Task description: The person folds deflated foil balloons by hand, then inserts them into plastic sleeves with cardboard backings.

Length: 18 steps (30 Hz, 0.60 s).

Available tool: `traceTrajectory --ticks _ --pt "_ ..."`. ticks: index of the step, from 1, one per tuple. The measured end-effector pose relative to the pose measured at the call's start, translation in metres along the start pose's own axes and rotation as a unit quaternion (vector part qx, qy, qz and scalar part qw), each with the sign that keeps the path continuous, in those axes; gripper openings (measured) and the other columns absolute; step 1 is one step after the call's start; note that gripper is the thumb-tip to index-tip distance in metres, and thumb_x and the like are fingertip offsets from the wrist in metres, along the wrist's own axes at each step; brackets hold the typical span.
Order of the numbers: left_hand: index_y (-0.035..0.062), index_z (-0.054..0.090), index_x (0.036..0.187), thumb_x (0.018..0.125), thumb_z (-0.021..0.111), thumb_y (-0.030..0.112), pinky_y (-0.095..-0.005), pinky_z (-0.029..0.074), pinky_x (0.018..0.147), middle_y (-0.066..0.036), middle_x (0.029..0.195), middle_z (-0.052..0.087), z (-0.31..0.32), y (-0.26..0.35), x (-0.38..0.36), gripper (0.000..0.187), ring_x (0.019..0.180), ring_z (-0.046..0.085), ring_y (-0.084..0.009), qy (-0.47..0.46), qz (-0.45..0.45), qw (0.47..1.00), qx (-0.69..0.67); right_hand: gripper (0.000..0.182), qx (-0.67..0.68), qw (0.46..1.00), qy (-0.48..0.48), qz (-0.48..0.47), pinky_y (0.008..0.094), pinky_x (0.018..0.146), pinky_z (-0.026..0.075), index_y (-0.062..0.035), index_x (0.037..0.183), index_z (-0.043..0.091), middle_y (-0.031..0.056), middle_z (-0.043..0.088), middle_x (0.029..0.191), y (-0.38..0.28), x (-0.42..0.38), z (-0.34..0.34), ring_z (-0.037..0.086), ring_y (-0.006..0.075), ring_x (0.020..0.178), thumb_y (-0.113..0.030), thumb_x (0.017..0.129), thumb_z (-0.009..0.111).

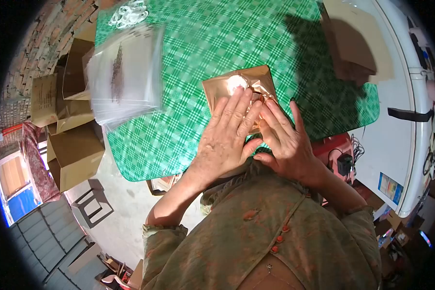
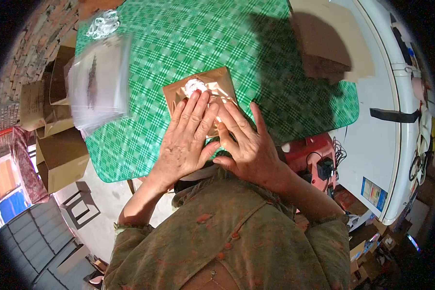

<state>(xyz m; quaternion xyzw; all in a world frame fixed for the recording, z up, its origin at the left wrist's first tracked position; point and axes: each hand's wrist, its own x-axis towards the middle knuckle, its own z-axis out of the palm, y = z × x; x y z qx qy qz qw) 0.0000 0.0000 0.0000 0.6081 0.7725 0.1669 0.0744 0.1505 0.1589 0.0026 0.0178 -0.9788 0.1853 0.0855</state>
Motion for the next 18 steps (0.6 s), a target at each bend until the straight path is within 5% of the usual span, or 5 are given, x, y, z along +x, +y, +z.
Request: traceTrajectory --ticks 18 --pt "-0.0020 0.033 0.157 0.095 0.063 0.046 -0.0530 0.019 0.126 -0.024 0.166 0.026 -0.002 0.002 -0.002 0.084 0.155 0.023 -0.0396 0.031 0.001 0.999 -0.011 0.086 -0.043 0.999 -0.002 0.014 0.0637 0.124 0.010 0.0011 0.148 0.049 0.0148 0.041 0.160 0.006 0.007 -0.006 0.030 0.0295 0.153 -0.053 0.084 0.067"
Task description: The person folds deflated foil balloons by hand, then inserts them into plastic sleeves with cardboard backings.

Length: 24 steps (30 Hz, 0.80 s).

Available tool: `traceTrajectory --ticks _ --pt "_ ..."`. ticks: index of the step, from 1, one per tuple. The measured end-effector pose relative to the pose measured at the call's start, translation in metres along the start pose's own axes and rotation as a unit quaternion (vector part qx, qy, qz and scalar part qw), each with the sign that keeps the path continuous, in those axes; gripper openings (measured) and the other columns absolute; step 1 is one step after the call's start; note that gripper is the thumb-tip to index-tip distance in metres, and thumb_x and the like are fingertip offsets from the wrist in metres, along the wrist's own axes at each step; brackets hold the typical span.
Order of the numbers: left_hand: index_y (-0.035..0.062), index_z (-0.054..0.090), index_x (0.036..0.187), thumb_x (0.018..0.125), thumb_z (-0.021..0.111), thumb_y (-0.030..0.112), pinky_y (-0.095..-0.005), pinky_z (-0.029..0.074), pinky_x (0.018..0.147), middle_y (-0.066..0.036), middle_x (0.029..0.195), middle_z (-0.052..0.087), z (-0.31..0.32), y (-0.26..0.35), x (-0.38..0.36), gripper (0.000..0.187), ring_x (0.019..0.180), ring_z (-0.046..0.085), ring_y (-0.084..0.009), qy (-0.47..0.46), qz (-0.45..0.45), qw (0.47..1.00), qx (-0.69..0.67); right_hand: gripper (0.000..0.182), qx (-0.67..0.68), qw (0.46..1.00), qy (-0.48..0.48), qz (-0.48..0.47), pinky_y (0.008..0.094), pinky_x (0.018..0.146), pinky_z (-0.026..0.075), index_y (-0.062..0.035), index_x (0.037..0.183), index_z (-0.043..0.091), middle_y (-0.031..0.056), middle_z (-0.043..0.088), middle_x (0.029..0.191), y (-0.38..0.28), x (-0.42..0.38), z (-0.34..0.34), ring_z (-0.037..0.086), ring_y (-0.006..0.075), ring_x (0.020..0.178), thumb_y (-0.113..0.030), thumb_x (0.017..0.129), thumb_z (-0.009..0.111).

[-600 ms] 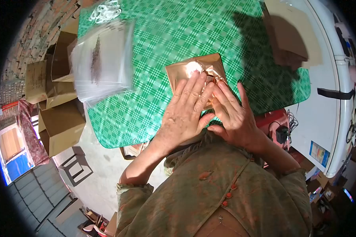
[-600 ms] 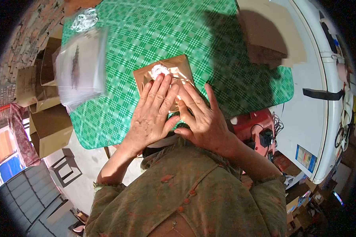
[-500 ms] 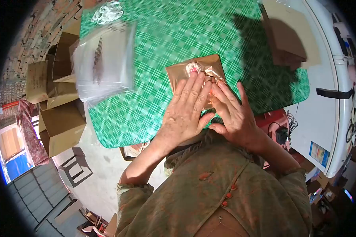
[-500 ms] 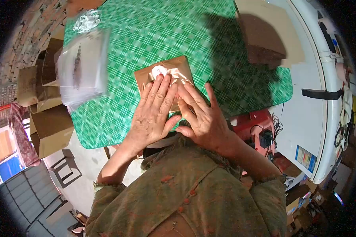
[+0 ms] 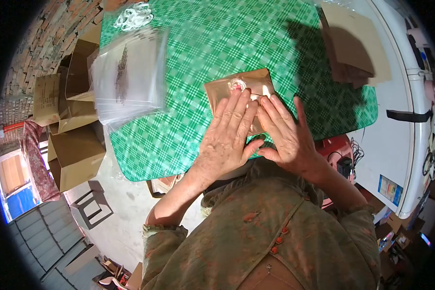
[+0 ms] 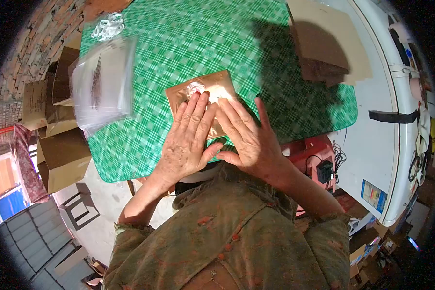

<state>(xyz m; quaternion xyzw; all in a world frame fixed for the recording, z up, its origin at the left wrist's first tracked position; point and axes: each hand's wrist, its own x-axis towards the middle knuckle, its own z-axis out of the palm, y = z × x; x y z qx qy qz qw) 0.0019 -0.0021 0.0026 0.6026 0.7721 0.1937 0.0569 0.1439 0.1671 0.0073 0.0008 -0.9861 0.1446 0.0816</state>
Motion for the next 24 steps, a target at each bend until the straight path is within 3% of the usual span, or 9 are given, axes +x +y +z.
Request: traceTrajectory --ticks 8,11,12,18,24 --pt "-0.0008 0.032 0.158 0.096 0.061 0.047 -0.0525 0.017 0.126 -0.023 0.167 0.025 -0.001 0.001 0.001 0.084 0.156 0.022 -0.0383 -0.014 -0.006 1.000 -0.004 0.071 0.044 0.998 -0.030 -0.012 0.0646 0.123 0.012 -0.0015 0.148 0.049 0.0147 0.039 0.161 0.013 0.007 -0.014 0.030 0.0320 0.153 -0.043 0.093 0.062" --pt "0.0000 0.029 0.159 0.096 0.062 0.047 -0.0521 0.017 0.126 -0.022 0.167 0.024 -0.002 0.002 0.002 0.085 0.156 0.022 -0.0376 -0.019 -0.010 1.000 -0.002 0.063 -0.028 0.999 0.003 -0.031 0.0649 0.122 0.014 -0.0022 0.150 0.048 0.0143 0.038 0.161 0.039 0.020 -0.019 0.029 0.0337 0.153 -0.034 0.096 0.057" --pt "0.0005 0.029 0.159 0.096 0.062 0.046 -0.0522 0.017 0.126 -0.022 0.167 0.024 -0.001 0.003 0.002 0.085 0.156 0.022 -0.0375 -0.020 -0.010 1.000 -0.002 0.058 -0.056 0.998 0.007 -0.041 0.0634 0.123 0.016 -0.0051 0.149 0.049 0.0112 0.037 0.162 0.050 0.026 -0.020 0.030 0.0337 0.152 -0.028 0.096 0.056" --pt "0.0075 0.028 0.161 0.095 0.065 0.044 -0.0538 0.018 0.126 -0.021 0.167 0.024 0.001 0.001 0.000 0.084 0.155 0.024 -0.0378 -0.014 0.004 1.000 0.002 0.054 -0.075 0.989 0.007 -0.130 0.0579 0.126 0.014 -0.0125 0.146 0.056 0.0009 0.045 0.159 0.084 0.053 -0.021 0.029 0.0292 0.152 -0.023 0.094 0.059" --pt "0.0169 0.032 0.161 0.094 0.067 0.043 -0.0551 0.020 0.125 -0.020 0.168 0.023 0.001 0.001 0.001 0.081 0.155 0.025 -0.0388 -0.004 0.004 1.000 -0.007 0.050 -0.055 0.981 -0.037 -0.180 0.0557 0.126 0.014 -0.0111 0.139 0.063 -0.0013 0.047 0.157 0.090 0.054 -0.020 0.030 0.0265 0.151 -0.024 0.090 0.063"
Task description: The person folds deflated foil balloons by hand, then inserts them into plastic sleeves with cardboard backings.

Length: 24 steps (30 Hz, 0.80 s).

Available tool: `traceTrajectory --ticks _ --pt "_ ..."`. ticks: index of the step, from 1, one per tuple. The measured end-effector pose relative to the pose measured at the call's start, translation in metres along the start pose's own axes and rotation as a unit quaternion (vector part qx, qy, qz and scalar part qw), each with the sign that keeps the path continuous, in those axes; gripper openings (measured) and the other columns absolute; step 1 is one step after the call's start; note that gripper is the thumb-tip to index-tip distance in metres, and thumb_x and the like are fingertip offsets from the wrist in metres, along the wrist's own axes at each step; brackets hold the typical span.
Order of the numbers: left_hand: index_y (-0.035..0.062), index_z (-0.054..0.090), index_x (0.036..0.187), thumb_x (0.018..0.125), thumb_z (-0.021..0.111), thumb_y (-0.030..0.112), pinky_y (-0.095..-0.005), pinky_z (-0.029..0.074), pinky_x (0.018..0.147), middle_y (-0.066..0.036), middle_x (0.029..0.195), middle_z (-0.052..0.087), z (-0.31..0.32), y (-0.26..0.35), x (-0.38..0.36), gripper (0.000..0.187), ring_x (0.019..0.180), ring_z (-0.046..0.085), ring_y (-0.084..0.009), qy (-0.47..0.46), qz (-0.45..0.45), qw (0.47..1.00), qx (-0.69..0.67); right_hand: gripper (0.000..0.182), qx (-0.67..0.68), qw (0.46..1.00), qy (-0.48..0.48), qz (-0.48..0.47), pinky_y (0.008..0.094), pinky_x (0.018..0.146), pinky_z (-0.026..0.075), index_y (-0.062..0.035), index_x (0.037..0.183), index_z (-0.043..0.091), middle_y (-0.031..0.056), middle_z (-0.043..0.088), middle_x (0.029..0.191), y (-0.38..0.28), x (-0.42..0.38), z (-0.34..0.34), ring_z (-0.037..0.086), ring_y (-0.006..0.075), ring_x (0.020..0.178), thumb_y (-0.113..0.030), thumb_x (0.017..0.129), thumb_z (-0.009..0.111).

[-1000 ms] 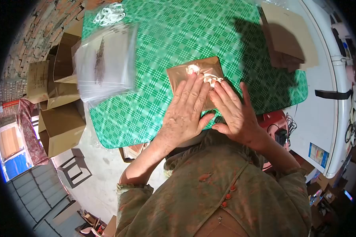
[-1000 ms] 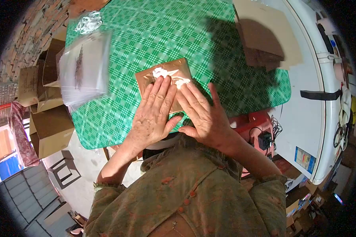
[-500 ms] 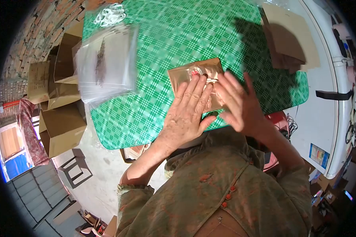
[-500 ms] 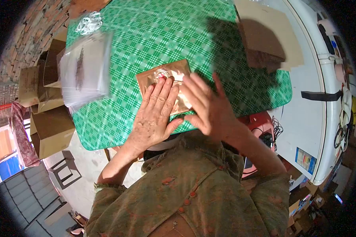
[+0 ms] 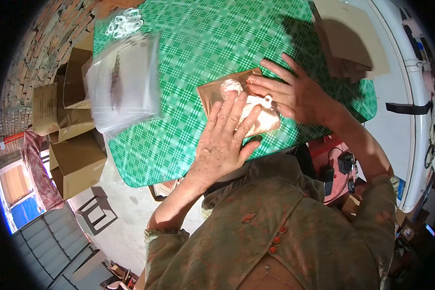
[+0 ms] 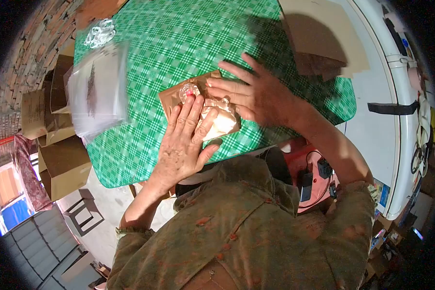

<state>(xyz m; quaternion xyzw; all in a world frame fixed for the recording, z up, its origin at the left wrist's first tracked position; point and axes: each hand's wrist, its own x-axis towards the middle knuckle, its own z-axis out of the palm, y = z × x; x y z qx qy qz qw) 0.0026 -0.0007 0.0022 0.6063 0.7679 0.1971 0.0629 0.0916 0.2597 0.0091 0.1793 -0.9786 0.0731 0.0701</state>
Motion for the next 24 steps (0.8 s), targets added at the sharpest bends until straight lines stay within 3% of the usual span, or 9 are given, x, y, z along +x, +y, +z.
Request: traceTrajectory --ticks 12,15,18,21,24 --pt "0.0145 0.034 0.161 0.096 0.063 0.044 -0.0542 0.019 0.125 -0.022 0.168 0.022 -0.001 0.002 0.001 0.077 0.155 0.022 -0.0405 -0.014 -0.023 1.000 0.004 0.028 0.094 0.995 -0.041 -0.011 0.0541 0.127 0.013 -0.0049 0.109 0.072 0.0038 0.063 0.134 -0.019 -0.020 -0.017 0.032 0.0263 0.150 -0.018 0.093 0.055" --pt "0.0130 0.036 0.160 0.097 0.063 0.044 -0.0543 0.020 0.125 -0.023 0.167 0.023 -0.001 0.001 0.001 0.075 0.155 0.022 -0.0405 -0.007 -0.023 1.000 -0.001 0.021 0.135 0.991 0.005 -0.005 0.0533 0.127 0.015 -0.0054 0.102 0.071 0.0047 0.063 0.132 -0.023 -0.022 -0.017 0.036 0.0290 0.148 -0.018 0.093 0.056" --pt "0.0116 0.037 0.159 0.096 0.063 0.044 -0.0544 0.021 0.125 -0.023 0.167 0.024 -0.001 0.002 0.001 0.075 0.155 0.022 -0.0408 -0.004 -0.025 1.000 0.000 0.019 0.157 0.987 0.037 0.000 0.0537 0.125 0.021 -0.0060 0.104 0.068 0.0064 0.062 0.133 -0.021 -0.027 -0.011 0.044 0.0315 0.142 -0.018 0.093 0.058" --pt "0.0104 0.038 0.158 0.096 0.064 0.044 -0.0545 0.021 0.125 -0.024 0.166 0.024 0.000 0.001 0.000 0.075 0.155 0.022 -0.0412 0.003 -0.026 1.000 0.003 0.018 0.219 0.966 0.121 0.068 0.0539 0.120 0.030 -0.0056 0.107 0.063 0.0077 0.063 0.126 -0.031 -0.027 -0.003 0.052 0.0333 0.133 -0.016 0.093 0.059" --pt "0.0098 0.038 0.157 0.095 0.065 0.043 -0.0549 0.022 0.125 -0.024 0.166 0.025 0.001 0.001 0.000 0.075 0.155 0.023 -0.0417 0.007 -0.026 1.000 0.004 0.022 0.192 0.967 0.149 0.074 0.0532 0.115 0.037 -0.0056 0.110 0.060 0.0086 0.062 0.118 -0.035 -0.025 0.003 0.057 0.0324 0.125 -0.013 0.090 0.066"
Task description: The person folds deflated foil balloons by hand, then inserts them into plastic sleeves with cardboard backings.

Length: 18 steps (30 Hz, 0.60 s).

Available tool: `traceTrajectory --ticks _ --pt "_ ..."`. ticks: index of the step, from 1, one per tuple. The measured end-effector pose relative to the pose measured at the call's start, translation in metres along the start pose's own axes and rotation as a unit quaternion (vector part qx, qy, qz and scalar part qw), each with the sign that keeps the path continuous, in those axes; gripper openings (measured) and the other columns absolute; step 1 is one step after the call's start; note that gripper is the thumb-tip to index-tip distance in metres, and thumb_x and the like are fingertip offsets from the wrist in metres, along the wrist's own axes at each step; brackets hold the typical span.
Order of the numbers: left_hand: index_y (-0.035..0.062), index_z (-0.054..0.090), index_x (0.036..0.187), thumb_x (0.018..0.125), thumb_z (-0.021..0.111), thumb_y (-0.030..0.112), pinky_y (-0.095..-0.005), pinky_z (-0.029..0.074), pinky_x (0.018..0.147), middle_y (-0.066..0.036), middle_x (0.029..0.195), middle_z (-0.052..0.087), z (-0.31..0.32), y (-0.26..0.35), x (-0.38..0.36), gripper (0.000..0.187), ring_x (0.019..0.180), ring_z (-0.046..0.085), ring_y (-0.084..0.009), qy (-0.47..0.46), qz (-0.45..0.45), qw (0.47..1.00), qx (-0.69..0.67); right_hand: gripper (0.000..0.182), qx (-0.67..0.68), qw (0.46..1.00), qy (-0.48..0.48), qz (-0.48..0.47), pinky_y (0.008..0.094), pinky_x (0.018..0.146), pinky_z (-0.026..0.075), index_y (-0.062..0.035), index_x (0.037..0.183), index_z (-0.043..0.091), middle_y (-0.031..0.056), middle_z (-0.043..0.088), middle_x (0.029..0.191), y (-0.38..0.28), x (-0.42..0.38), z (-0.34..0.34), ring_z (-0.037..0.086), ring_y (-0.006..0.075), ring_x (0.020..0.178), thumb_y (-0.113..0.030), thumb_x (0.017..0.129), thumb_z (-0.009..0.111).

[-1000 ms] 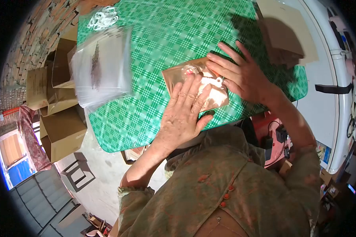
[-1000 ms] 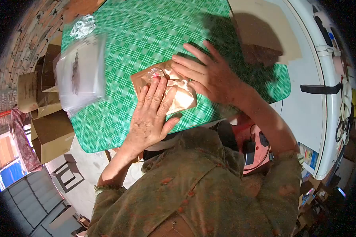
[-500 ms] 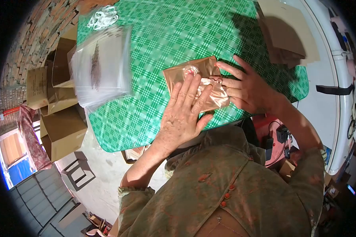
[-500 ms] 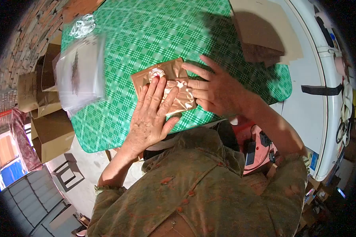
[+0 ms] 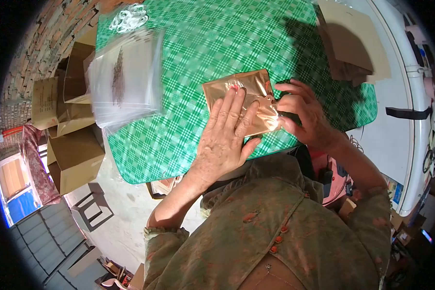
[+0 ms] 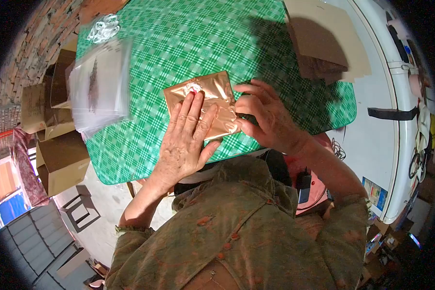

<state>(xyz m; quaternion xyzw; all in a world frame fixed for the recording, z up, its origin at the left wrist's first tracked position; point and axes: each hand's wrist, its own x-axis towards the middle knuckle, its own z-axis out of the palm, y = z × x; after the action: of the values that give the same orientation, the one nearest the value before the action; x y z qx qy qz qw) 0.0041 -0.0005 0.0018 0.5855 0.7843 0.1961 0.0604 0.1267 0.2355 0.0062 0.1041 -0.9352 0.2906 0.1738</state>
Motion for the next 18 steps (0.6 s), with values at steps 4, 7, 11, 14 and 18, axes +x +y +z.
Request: traceTrajectory --ticks 4,7,11,14,18 --pt "0.0100 0.039 0.157 0.095 0.066 0.042 -0.0554 0.022 0.124 -0.024 0.166 0.025 0.001 -0.001 0.000 0.075 0.155 0.023 -0.0421 0.002 -0.001 1.000 -0.002 0.028 -0.032 0.996 0.073 0.031 0.0513 0.110 0.041 -0.0060 0.107 0.061 0.0064 0.061 0.110 -0.009 0.000 0.018 0.061 0.0299 0.114 -0.005 0.083 0.075" --pt "0.0104 0.038 0.158 0.095 0.066 0.043 -0.0556 0.022 0.124 -0.024 0.166 0.024 0.000 -0.001 0.001 0.076 0.155 0.023 -0.0420 -0.001 -0.002 1.000 -0.006 0.032 -0.042 0.991 0.118 0.052 0.0491 0.104 0.043 -0.0067 0.108 0.061 0.0044 0.063 0.107 -0.013 0.004 0.027 0.062 0.0278 0.107 -0.002 0.080 0.077" --pt "0.0111 0.035 0.159 0.095 0.065 0.044 -0.0556 0.021 0.124 -0.024 0.167 0.023 -0.003 0.000 0.001 0.078 0.155 0.023 -0.0419 -0.006 -0.005 1.000 -0.005 0.034 -0.040 0.984 0.140 0.102 0.0453 0.098 0.044 -0.0073 0.110 0.061 0.0040 0.065 0.100 -0.022 0.007 0.034 0.061 0.0270 0.103 0.000 0.080 0.077" --pt "0.0114 0.034 0.160 0.095 0.065 0.045 -0.0557 0.021 0.124 -0.024 0.167 0.023 -0.001 -0.001 0.001 0.080 0.155 0.022 -0.0418 -0.011 -0.006 1.000 -0.006 0.037 -0.045 0.982 0.144 0.115 0.0443 0.096 0.044 -0.0078 0.113 0.061 0.0047 0.066 0.099 -0.025 0.008 0.039 0.061 0.0277 0.102 0.000 0.080 0.076" --pt "0.0110 0.035 0.160 0.095 0.064 0.046 -0.0562 0.021 0.124 -0.023 0.167 0.023 -0.001 -0.002 0.001 0.079 0.155 0.021 -0.0417 -0.008 -0.008 1.000 -0.007 0.041 -0.047 0.982 0.145 0.114 0.0443 0.095 0.044 -0.0079 0.116 0.061 0.0057 0.066 0.099 -0.025 0.009 0.042 0.061 0.0289 0.101 0.001 0.079 0.076"
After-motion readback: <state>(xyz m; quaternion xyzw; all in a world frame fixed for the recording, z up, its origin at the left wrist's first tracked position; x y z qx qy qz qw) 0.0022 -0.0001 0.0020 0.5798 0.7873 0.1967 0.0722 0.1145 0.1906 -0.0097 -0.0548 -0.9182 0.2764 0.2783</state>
